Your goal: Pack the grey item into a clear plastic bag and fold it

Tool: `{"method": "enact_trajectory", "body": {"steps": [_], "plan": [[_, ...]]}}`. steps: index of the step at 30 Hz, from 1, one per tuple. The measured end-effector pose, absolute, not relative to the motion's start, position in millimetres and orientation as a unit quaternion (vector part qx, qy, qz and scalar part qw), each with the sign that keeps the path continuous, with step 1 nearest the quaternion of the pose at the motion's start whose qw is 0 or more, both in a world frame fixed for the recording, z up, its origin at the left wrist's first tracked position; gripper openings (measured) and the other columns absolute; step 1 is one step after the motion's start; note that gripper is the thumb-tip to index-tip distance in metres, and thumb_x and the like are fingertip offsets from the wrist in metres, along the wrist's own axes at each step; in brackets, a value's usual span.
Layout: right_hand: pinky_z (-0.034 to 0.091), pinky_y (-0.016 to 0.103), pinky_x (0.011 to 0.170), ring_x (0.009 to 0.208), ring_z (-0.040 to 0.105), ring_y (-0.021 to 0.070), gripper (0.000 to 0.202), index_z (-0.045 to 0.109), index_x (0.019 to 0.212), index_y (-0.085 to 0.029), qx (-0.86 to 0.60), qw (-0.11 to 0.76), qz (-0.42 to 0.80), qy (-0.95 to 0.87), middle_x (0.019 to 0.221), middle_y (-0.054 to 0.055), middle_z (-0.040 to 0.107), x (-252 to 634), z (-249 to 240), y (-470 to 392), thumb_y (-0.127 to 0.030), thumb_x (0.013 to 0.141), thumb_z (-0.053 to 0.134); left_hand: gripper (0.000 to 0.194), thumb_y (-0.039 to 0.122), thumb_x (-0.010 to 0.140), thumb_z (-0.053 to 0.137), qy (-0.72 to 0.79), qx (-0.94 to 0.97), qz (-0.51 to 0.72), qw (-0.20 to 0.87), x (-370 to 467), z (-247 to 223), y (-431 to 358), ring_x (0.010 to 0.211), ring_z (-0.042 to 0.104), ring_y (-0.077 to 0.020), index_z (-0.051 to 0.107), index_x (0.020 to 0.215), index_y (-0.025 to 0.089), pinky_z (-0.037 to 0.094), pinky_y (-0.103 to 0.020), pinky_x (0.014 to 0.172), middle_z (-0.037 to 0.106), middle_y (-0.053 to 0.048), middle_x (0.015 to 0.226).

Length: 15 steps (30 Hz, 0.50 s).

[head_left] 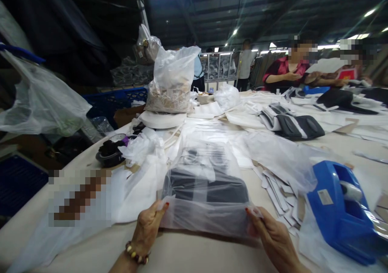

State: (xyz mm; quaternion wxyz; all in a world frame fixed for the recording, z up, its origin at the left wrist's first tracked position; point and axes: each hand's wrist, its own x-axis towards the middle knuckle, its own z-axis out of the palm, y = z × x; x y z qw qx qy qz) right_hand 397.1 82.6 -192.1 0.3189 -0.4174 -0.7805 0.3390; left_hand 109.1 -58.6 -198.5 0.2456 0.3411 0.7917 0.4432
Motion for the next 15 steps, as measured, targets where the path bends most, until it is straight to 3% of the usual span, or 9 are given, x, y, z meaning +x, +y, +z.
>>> {"method": "enact_trajectory", "body": {"steps": [6,9,11,15], "plan": [[0.038,0.019,0.041,0.039,0.047,0.0115,0.039,0.055,0.072,-0.023,-0.527,0.398,0.331,-0.675,0.044,-0.006,0.046,380,-209,66,-0.054,0.089,0.038,0.048,0.063,0.071,0.042,0.806,0.355,0.446,0.161,112,-202,-48,0.048,0.041,-0.0115,0.061,0.069,0.019,0.036,-0.020,0.046,0.045,0.004,0.051],[0.043,0.021,0.050,0.050,0.057,0.0147,0.045,0.063,0.085,-0.022,-0.524,0.415,0.272,-0.692,0.054,-0.002,0.059,379,-216,61,-0.057,0.090,0.035,0.044,0.060,0.071,0.044,0.813,0.342,0.456,0.121,114,-207,-46,0.044,0.040,-0.0110,0.060,0.065,0.019,0.035,-0.020,0.043,0.043,0.004,0.047],[0.046,0.023,0.057,0.059,0.062,0.0172,0.050,0.066,0.084,-0.022,-0.501,0.416,0.224,-0.725,0.063,0.002,0.065,381,-220,62,-0.061,0.088,0.035,0.041,0.057,0.072,0.045,0.810,0.351,0.460,0.099,117,-210,-45,0.042,0.039,-0.0103,0.059,0.063,0.019,0.035,-0.019,0.043,0.042,0.004,0.046],[0.047,0.018,0.053,0.055,0.060,0.0143,0.042,0.064,0.077,-0.021,-0.525,0.394,0.241,-0.715,0.058,0.001,0.062,386,-219,77,-0.054,0.088,0.041,0.045,0.060,0.072,0.045,0.826,0.324,0.448,0.115,121,-209,-41,0.041,0.037,-0.0099,0.054,0.056,0.019,0.034,-0.019,0.041,0.038,0.005,0.045]]}}
